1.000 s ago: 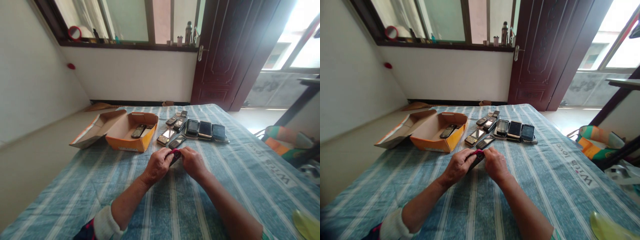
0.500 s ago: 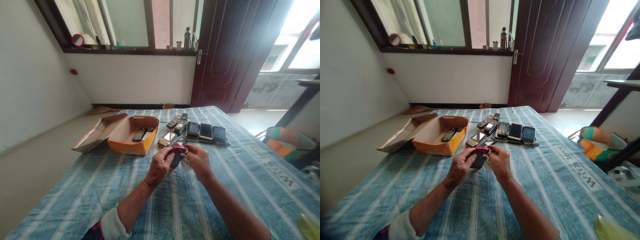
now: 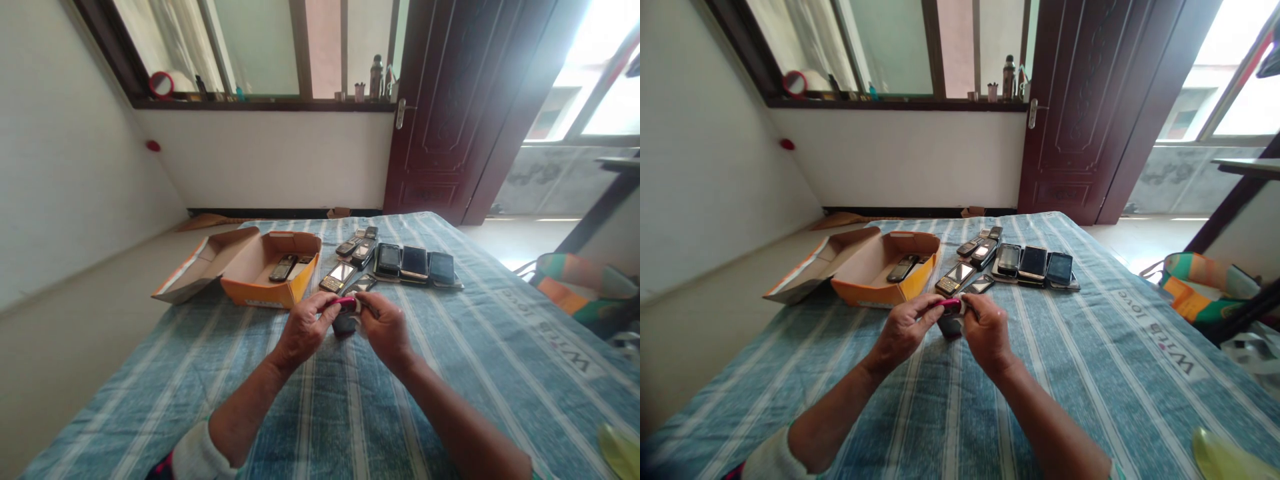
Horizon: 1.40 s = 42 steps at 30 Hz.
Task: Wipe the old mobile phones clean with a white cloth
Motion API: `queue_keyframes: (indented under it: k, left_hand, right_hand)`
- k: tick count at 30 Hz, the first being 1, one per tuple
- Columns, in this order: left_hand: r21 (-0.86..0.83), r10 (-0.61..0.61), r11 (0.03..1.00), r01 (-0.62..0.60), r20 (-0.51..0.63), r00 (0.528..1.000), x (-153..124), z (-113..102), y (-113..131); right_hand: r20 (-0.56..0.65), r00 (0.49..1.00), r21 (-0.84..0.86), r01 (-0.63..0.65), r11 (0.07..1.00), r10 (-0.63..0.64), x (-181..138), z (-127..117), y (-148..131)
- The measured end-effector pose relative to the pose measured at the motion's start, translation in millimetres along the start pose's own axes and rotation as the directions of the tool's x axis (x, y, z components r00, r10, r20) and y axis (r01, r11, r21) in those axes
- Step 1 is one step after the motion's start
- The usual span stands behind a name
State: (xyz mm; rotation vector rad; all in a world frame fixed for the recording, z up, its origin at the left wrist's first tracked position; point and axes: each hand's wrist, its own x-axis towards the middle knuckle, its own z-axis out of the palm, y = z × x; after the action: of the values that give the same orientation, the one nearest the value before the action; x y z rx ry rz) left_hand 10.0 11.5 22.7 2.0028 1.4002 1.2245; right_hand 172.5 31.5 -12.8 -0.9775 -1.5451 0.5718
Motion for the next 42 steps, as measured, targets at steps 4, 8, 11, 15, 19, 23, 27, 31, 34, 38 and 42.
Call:
queue_keyframes:
  k: [4, 8, 11, 15, 19, 23, 27, 31, 34, 38, 42]
  left_hand:
    - [0.057, 0.027, 0.998, -0.027, 0.004, 1.0, -2, -7, -2]
    - [0.08, 0.041, 0.996, -0.039, -0.02, 0.999, -3, -9, -3]
    - [0.099, 0.055, 0.994, -0.051, -0.035, 0.998, -3, -10, -4]
    - [0.114, 0.059, 0.992, -0.054, -0.043, 0.997, -5, -11, -5]
    - [0.127, 0.049, 0.991, -0.043, -0.037, 0.998, -7, -11, -5]
    - [0.147, 0.034, 0.989, -0.029, -0.033, 0.999, -7, -14, -4]
    - [0.15, -0.003, 0.989, 0.009, -0.036, 0.999, -8, -20, -6]
    - [0.143, -0.045, 0.988, 0.05, -0.038, 0.998, -13, -26, -10]
    - [0.119, -0.073, 0.99, 0.074, -0.019, 0.997, -16, -29, -11]
    - [0.078, -0.104, 0.992, 0.103, 0.01, 0.994, -17, -34, -9]
    - [0.018, -0.129, 0.992, 0.128, 0.054, 0.99, -19, -41, -10]
  right_hand:
    - [0.071, 0.994, -0.075, 0.091, 0.993, -0.085, -3, 4, 3]
    - [0.139, 0.989, -0.134, 0.072, 0.988, -0.053, -8, 7, 13]
    - [0.189, 0.982, -0.184, 0.036, 0.982, -0.001, -11, 8, 21]
    - [0.154, 0.987, -0.146, -0.028, 0.989, 0.05, -10, 8, 20]
    - [0.079, 0.997, -0.02, 0.0, 1.0, 0.002, -5, 9, 7]
    - [0.097, 0.995, -0.011, 0.033, 0.999, -0.032, -7, 11, 5]
    - [0.178, 0.984, -0.142, 0.021, 0.99, 0.005, -12, 11, 18]
    - [0.188, 0.982, -0.209, 0.012, 0.978, 0.029, -13, 11, 20]
    - [0.139, 0.99, -0.148, 0.057, 0.987, -0.036, -11, 13, 9]
    - [0.156, 0.977, -0.078, 0.16, 0.984, -0.146, -10, 18, -2]
    - [0.207, 0.975, -0.145, 0.112, 0.983, -0.081, -11, 17, 8]
